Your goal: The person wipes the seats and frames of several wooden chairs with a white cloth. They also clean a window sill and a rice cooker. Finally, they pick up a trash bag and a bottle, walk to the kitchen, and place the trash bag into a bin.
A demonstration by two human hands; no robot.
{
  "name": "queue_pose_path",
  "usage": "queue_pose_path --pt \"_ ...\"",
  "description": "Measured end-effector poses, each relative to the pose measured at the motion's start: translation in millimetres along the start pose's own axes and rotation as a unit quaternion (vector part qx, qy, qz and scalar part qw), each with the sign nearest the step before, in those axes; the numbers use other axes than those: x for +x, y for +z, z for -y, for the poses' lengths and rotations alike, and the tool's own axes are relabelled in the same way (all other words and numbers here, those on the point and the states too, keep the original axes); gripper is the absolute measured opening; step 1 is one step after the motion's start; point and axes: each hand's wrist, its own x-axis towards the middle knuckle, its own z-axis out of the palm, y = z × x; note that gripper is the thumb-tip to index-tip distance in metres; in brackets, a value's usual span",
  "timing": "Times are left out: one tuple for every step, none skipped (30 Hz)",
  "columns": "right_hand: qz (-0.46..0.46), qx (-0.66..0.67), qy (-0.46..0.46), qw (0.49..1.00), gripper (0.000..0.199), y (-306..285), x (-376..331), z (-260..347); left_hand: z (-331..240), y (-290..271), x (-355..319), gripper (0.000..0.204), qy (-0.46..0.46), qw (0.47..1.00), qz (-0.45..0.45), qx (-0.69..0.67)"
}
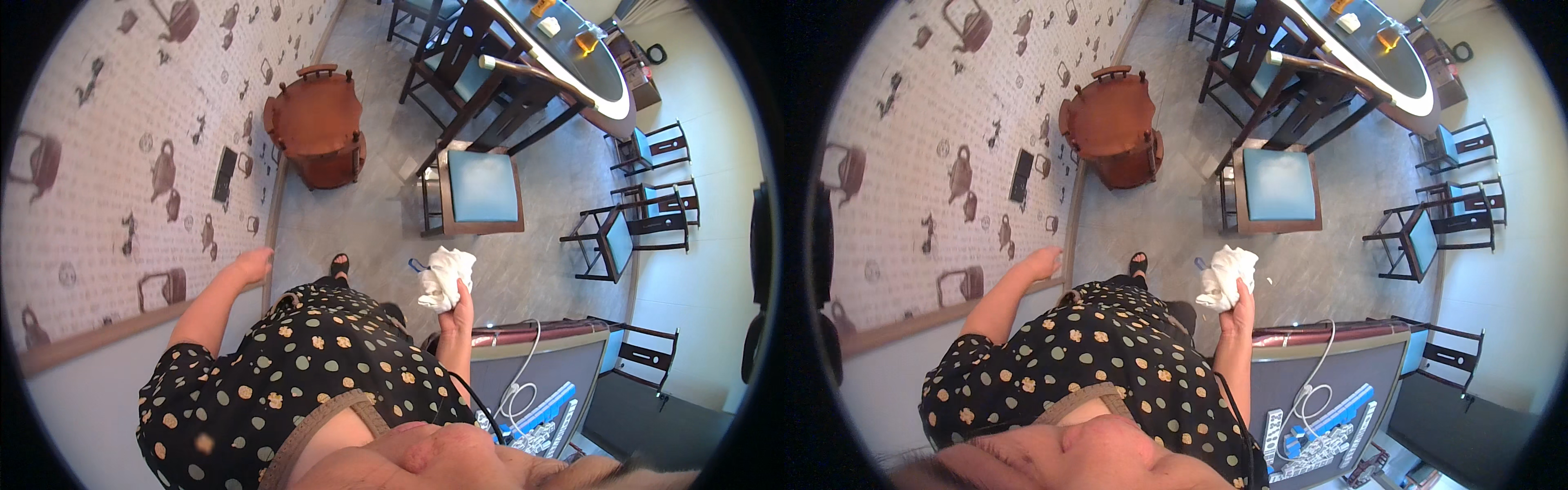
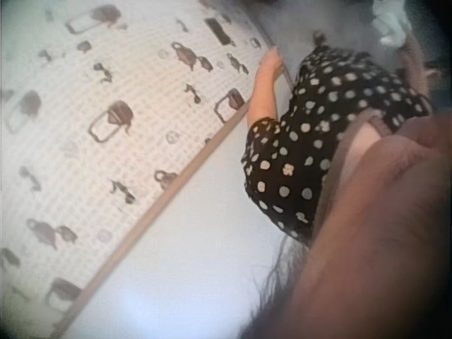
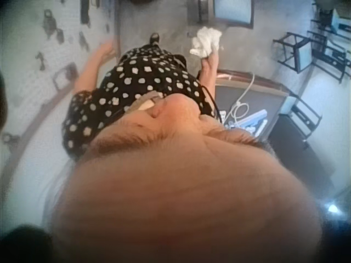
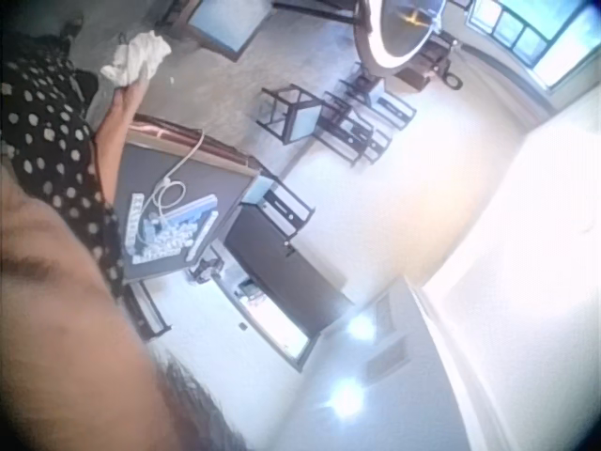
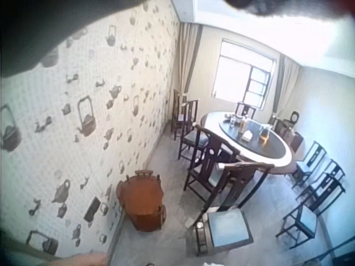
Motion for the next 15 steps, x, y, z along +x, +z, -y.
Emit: queue_pose_path --pt "-0.006 -0.005 0.000 1.000 0.046 20 16 2 -3 -34 10 0.042 -0.002 1.000 -0.017 -0.004" --pt "0.003 -0.030 0.010 1.000 0.047 41 32 6 -3 -63 21 0.042 -0.005 0.999 -0.033 -0.007" --pt "0.008 -0.054 0.015 0.998 0.047 60 49 12 -3 -86 40 0.042 -0.004 0.999 -0.050 -0.016" --pt "0.013 -0.078 0.022 0.997 0.047 77 67 17 -3 -105 60 0.042 -0.003 0.998 -0.065 -0.024" --pt "0.040 -0.092 0.013 0.995 0.047 92 86 22 -3 -123 78 0.042 -0.001 0.996 -0.081 -0.034" --pt "0.037 -0.105 0.021 0.994 0.048 109 102 28 -5 -136 98 0.042 0.012 0.995 -0.090 -0.042" --pt "0.044 -0.116 0.014 0.992 0.048 123 120 32 -7 -148 118 0.042 0.024 0.993 -0.100 -0.051" --pt "0.054 -0.129 0.005 0.990 0.047 139 140 38 -10 -162 137 0.042 0.036 0.991 -0.113 -0.061" --pt "0.054 -0.144 0.018 0.988 0.047 152 162 42 -11 -175 155 0.042 0.032 0.991 -0.111 -0.060" --pt "0.055 -0.160 0.032 0.985 0.047 165 184 46 -10 -186 170 0.043 0.024 0.991 -0.114 -0.060" --pt "0.059 -0.177 0.043 0.981 0.047 184 207 52 -6 -200 184 0.043 0.017 0.991 -0.122 -0.061" --pt "0.085 -0.173 0.038 0.981 0.046 210 223 62 -4 -213 200 0.043 0.012 0.990 -0.128 -0.063" --pt "0.092 -0.193 0.040 0.976 0.044 224 249 67 0 -225 213 0.043 0.004 0.988 -0.137 -0.068" --pt "0.105 -0.210 0.045 0.971 0.042 242 278 70 15 -234 225 0.043 -0.010 0.985 -0.159 -0.069" --pt "0.124 -0.217 0.057 0.966 0.042 259 309 73 35 -241 236 0.042 -0.024 0.981 -0.178 -0.068"
